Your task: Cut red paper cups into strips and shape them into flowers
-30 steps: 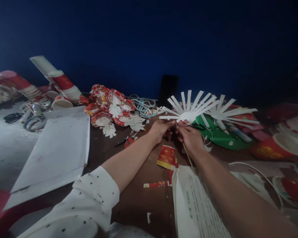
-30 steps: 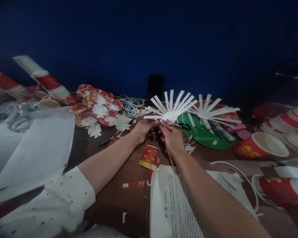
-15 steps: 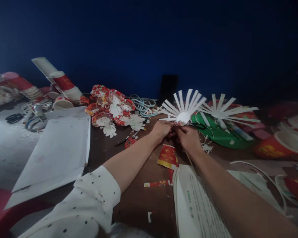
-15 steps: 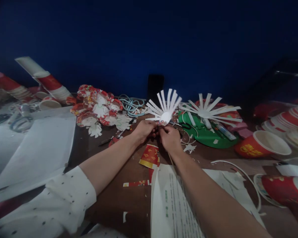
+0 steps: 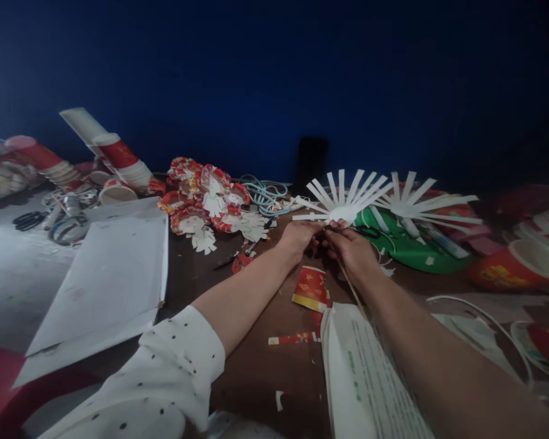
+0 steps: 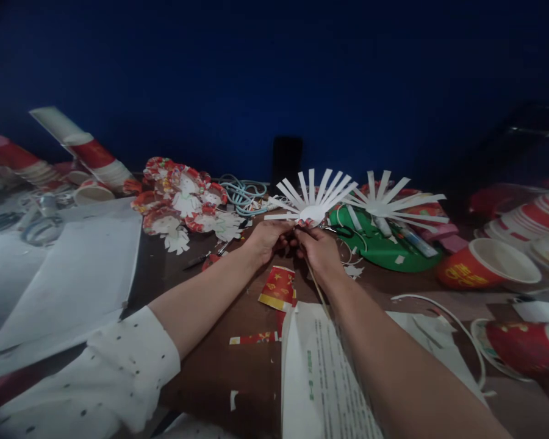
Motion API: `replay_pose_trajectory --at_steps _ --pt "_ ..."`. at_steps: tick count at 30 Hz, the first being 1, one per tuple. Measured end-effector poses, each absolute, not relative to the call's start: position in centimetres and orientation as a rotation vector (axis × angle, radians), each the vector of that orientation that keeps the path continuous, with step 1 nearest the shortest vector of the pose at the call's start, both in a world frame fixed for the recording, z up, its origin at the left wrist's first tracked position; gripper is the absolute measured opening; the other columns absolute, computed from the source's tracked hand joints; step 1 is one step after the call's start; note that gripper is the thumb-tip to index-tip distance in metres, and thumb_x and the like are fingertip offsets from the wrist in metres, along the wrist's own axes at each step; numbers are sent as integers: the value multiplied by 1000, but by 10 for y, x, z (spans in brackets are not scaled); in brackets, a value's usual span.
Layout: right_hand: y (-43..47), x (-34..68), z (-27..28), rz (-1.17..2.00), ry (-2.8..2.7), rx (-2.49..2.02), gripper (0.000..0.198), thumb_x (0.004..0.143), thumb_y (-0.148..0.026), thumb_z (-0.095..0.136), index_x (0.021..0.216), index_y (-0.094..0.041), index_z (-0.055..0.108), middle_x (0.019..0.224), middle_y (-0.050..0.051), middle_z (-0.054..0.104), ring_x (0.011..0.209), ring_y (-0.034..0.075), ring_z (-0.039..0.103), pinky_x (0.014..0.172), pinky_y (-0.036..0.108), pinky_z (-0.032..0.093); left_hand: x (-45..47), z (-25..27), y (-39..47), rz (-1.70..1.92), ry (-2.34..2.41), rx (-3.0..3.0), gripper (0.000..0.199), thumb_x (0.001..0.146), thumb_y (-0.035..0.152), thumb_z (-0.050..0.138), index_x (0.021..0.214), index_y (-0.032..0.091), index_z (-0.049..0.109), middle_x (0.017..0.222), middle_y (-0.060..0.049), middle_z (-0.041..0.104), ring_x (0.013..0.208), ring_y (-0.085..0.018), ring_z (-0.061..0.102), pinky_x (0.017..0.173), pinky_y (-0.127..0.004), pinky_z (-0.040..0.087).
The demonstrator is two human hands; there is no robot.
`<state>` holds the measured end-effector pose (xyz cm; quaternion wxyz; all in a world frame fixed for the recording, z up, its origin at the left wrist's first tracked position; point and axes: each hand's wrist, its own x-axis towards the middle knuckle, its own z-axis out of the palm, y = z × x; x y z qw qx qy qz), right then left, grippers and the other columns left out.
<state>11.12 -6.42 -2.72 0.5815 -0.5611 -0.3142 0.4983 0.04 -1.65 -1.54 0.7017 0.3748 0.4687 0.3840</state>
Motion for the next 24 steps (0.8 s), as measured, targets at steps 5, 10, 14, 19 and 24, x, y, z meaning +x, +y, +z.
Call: replay_pose_trajectory --at_steps 5,10,14,19,24 --pt "-65 116 -25 1319 -639 -1201 29 55 -28 83 76 -18 65 61 -2 62 48 7 48 39 18 31 0 -15 -18 899 972 767 19 79 18 73 64 12 63 55 2 57 44 -5 48 46 -19 33" --pt "-64 117 -24 1427 -647 -1098 29 57 -24 83 79 -18 66 64 -2 60 51 7 47 37 15 28 1 -17 -18 936 954 708 17 66 18 83 76 13 70 69 0 67 52 -6 55 50 -19 36" --pt "-64 118 -24 1468 -648 -1074 28 57 -23 83 77 -19 64 64 -2 58 50 6 45 36 15 29 1 -17 -18 929 981 691 21 64 19 86 74 13 69 68 0 66 53 -5 55 50 -18 36" --pt "-64 118 -24 1524 -614 -1028 29 58 -22 84 77 -18 63 62 -3 56 49 5 42 35 13 26 -1 -16 -18 894 920 715 24 66 24 86 73 11 67 65 -1 65 50 -4 55 48 -17 34" --pt "-63 118 -23 1467 -603 -1006 29 56 -17 83 77 -17 63 65 -2 56 53 5 47 34 11 24 -2 -15 -18 876 873 730 28 66 27 87 79 10 69 69 -2 66 52 -5 57 47 -16 36"
